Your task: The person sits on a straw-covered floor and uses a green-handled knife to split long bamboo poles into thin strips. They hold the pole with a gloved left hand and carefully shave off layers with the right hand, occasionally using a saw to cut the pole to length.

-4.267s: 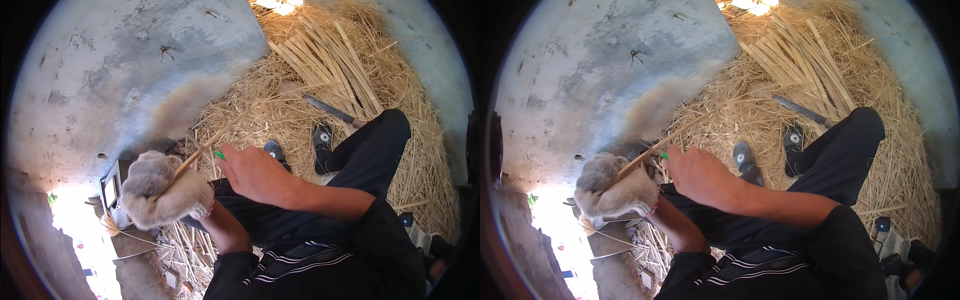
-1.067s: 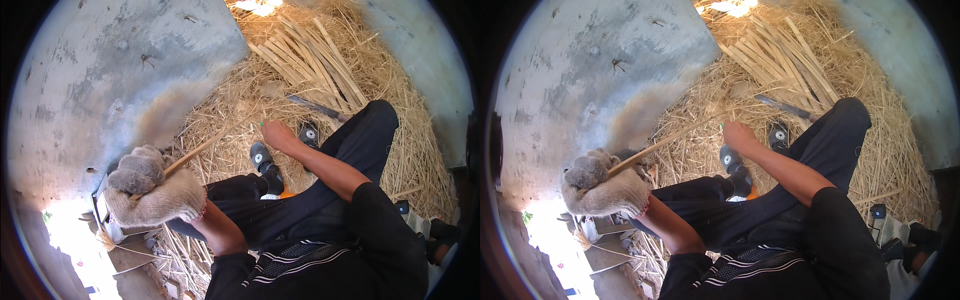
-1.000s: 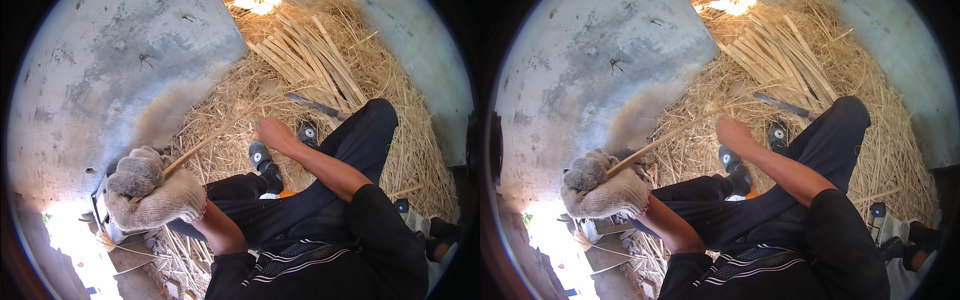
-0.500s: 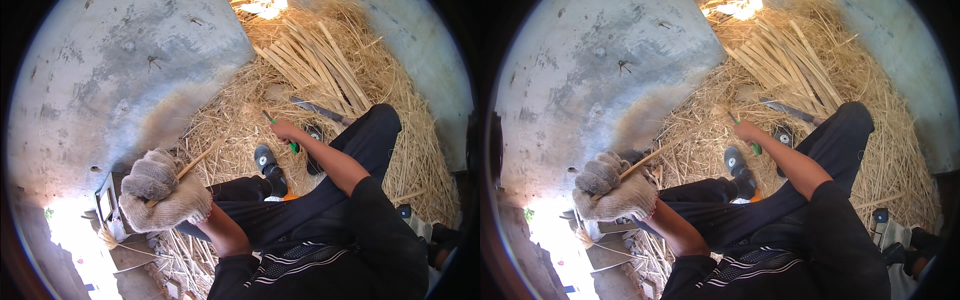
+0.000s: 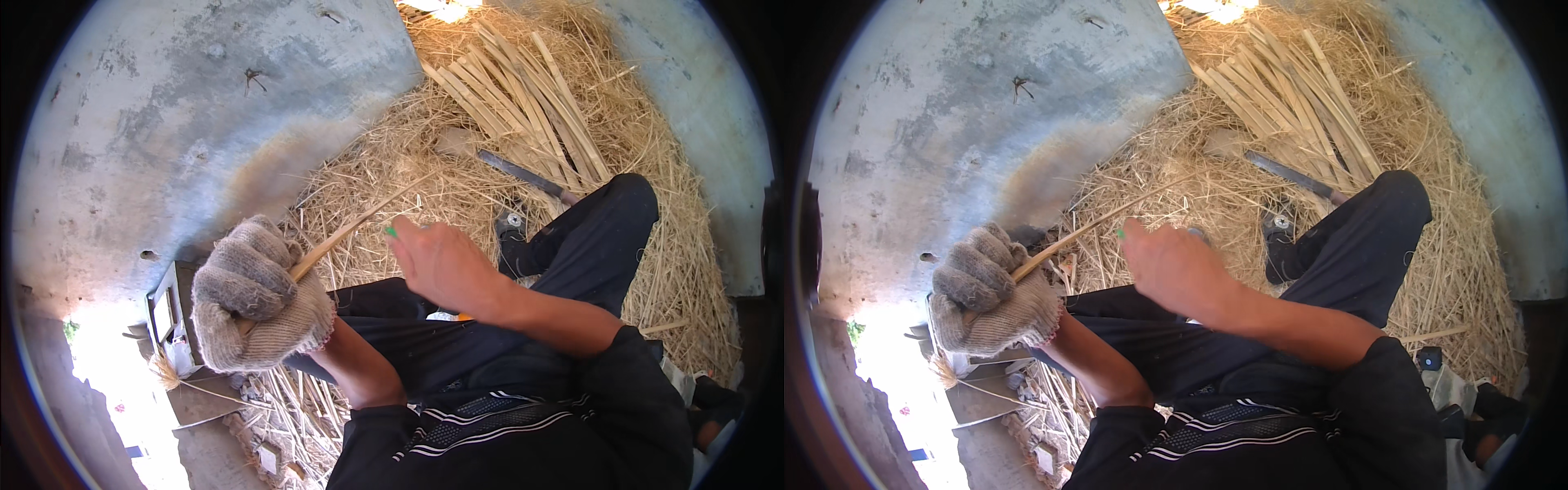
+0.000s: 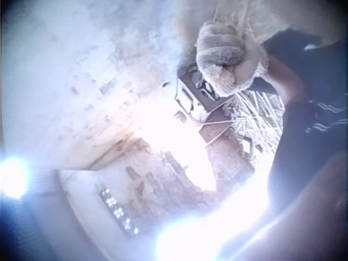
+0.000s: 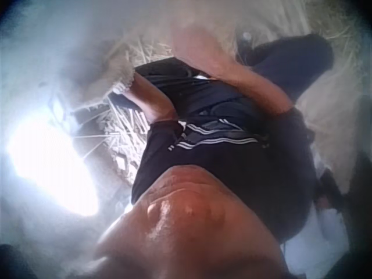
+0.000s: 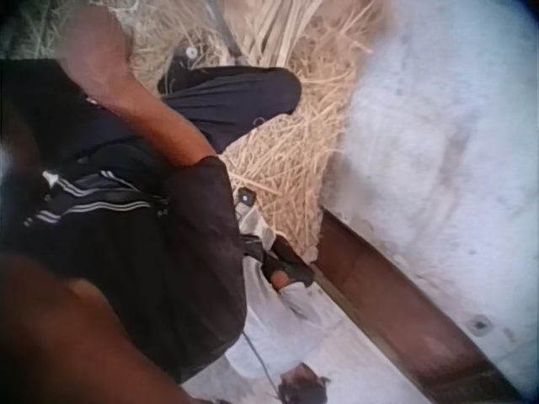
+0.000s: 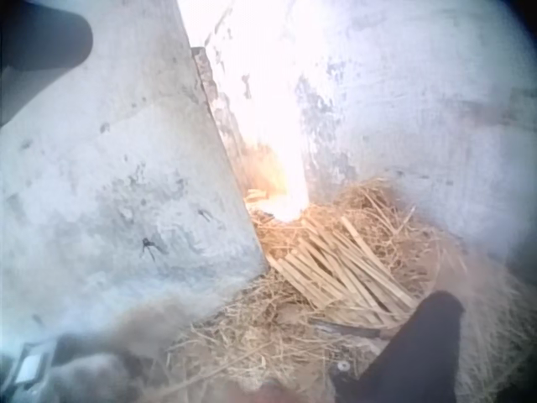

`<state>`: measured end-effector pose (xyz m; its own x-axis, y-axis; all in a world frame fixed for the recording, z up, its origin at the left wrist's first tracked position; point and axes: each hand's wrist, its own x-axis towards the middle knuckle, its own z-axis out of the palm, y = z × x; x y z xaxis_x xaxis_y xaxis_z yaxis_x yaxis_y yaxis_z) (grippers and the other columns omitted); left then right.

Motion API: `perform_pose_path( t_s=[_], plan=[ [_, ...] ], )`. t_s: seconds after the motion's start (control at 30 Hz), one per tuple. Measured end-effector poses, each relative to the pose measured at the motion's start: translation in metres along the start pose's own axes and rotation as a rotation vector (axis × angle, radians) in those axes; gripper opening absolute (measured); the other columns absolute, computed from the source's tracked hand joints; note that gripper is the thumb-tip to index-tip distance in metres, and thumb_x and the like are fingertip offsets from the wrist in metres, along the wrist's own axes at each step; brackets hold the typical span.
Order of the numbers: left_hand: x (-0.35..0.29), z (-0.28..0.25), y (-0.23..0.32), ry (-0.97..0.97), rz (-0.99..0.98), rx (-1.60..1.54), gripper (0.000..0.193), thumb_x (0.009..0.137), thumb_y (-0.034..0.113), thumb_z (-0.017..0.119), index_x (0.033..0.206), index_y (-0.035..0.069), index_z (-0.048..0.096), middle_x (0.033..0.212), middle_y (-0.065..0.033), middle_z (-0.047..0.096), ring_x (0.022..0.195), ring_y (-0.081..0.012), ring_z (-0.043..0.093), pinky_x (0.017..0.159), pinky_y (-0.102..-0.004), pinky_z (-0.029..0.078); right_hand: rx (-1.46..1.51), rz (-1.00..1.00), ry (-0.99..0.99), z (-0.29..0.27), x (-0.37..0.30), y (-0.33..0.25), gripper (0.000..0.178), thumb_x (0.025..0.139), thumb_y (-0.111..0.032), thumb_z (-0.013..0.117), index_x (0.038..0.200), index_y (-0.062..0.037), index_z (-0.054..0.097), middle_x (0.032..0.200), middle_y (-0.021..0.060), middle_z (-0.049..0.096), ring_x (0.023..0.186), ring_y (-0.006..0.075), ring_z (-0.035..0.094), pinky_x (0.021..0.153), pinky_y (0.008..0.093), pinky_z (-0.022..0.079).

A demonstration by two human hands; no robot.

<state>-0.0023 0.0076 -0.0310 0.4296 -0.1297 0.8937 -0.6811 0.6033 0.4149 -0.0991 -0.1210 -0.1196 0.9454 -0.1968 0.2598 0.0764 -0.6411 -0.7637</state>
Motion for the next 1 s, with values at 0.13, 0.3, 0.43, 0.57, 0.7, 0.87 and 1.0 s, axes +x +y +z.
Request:
perform_pose_path(
  t_s=[0.13,0.3,0.43,0.57,0.7,0.87,1.0],
  plan=[
    [-0.006,0.003,-0.002,-0.025,0.025,-0.018,0.031,0.092,0.031,0.051,0.067,0.013,0.051,0.052,0.001,0.05,0.039,-0.0123,0.04,0.04,-0.0256,0.035,0.061,-0.178,0.054,-0.012,-0.008,-0.038,0.017,0.096,-0.017,0.055,0.094,-0.0008,0.05,0.053,0.0201,0.054,0.05,0.0397,0.059,0.047,0.0486,0.047],
    [-0.006,0.002,-0.003,-0.073,0.021,-0.038,0.034,0.094,0.033,0.054,0.067,0.013,0.052,0.052,0.0008,0.05,0.039,-0.0119,0.041,0.04,-0.0254,0.036,-0.138,0.024,0.047,0.001,0.002,0.001,0.021,0.096,-0.02,0.054,0.093,0.0001,0.052,0.053,0.0198,0.055,0.052,0.04,0.061,0.047,0.0471,0.049],
    [-0.007,-0.006,-0.001,-0.082,0.025,0.01,0.035,0.094,0.033,0.057,0.067,0.013,0.052,0.052,0.0006,0.051,0.04,-0.011,0.043,0.04,-0.025,0.036,-0.057,-0.013,-0.044,-0.006,-0.003,-0.022,0.022,0.096,-0.021,0.054,0.093,0.0011,0.052,0.055,0.0216,0.057,0.053,0.0407,0.062,0.048,0.0484,0.05],
    [-0.004,0.021,0.001,0.064,0.024,0.111,0.031,0.088,0.028,0.048,0.06,0.016,0.043,0.046,0.0028,0.041,0.036,-0.0081,0.033,0.036,-0.0228,0.027,-0.144,0.082,0.033,0.022,0.001,0.038,0.023,0.097,-0.021,0.054,0.093,0.0019,0.052,0.056,0.0221,0.057,0.052,0.0406,0.061,0.05,0.0502,0.049],
    [-0.003,0.018,-0.003,0.15,0.082,0.134,0.033,0.086,0.029,0.042,0.056,0.018,0.038,0.043,0.0033,0.036,0.034,-0.0069,0.026,0.034,-0.0223,0.021,-0.142,0.119,0.009,0.017,0.007,0.041,0.021,0.096,-0.019,0.055,0.093,0.0016,0.052,0.055,0.0219,0.057,0.051,0.0408,0.06,0.051,0.0518,0.048],
    [-0.003,0.015,-0.003,0.22,0.112,0.232,0.035,0.086,0.031,0.039,0.054,0.016,0.035,0.043,0.0016,0.032,0.035,-0.009,0.025,0.035,-0.0232,0.02,0.024,-0.05,0.115,0.026,0.014,0.019,0.02,0.096,-0.018,0.056,0.092,0.0012,0.052,0.053,0.0213,0.054,0.05,0.0396,0.06,0.049,0.0471,0.048],
    [0.002,0.006,-0.005,0.364,0.093,0.326,0.035,0.084,0.029,0.036,0.052,0.016,0.033,0.043,0.0011,0.029,0.035,-0.0094,0.024,0.035,-0.0246,0.02,-0.061,-0.076,0.11,0.038,0.031,0.016,0.02,0.095,-0.017,0.057,0.092,0.0026,0.053,0.055,0.0207,0.056,0.052,0.0387,0.061,0.049,0.0454,0.05]
  ],
)
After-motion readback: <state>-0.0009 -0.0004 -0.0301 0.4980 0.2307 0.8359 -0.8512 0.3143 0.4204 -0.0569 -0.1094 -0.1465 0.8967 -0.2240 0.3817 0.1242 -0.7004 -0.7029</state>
